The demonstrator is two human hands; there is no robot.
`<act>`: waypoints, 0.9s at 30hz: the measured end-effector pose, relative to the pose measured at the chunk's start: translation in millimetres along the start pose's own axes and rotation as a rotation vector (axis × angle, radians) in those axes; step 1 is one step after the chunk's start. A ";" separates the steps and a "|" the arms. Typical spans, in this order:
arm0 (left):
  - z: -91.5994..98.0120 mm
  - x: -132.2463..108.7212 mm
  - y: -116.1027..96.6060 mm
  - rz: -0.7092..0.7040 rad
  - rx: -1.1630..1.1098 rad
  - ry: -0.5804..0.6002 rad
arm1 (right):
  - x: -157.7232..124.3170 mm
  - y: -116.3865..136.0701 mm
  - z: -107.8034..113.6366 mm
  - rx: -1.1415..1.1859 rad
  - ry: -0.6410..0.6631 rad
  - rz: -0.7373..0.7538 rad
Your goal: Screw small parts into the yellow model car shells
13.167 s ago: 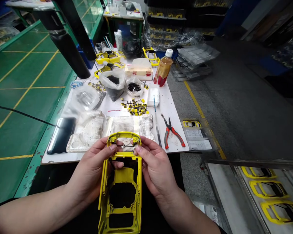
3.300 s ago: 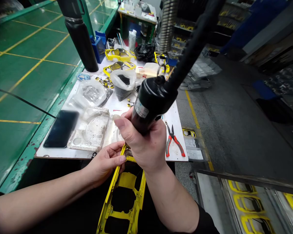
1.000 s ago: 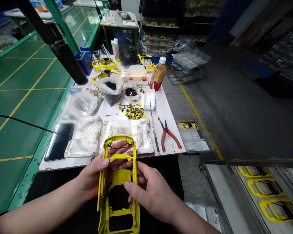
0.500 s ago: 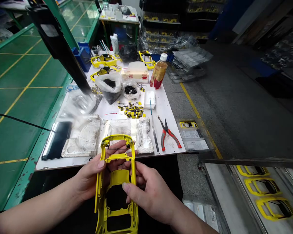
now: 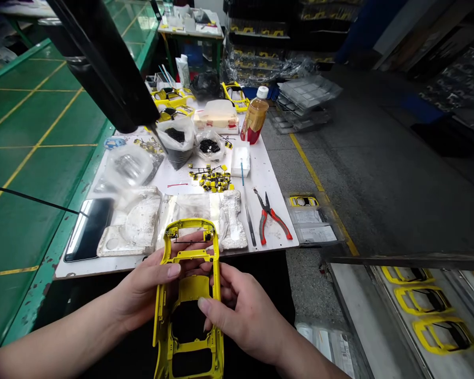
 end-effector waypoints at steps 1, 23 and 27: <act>-0.4 0.4 0.5 -0.004 -0.009 0.009 | 0.3 0.3 -0.5 0.006 0.001 0.003; 0.9 6.5 0.1 -0.065 0.006 0.116 | 0.2 5.3 -5.6 0.005 0.023 0.016; 4.2 8.0 1.3 -0.087 0.021 0.131 | -0.4 6.7 -6.0 -0.028 0.019 0.008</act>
Point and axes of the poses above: each hand's wrist, its own x-axis towards the middle knuckle, its own z-axis out of the back of the hand, y = z × x, the point moved 4 cm from there along x, towards the middle knuckle, and after that the axes turned 9 degrees about y, right-handed, at the moved point
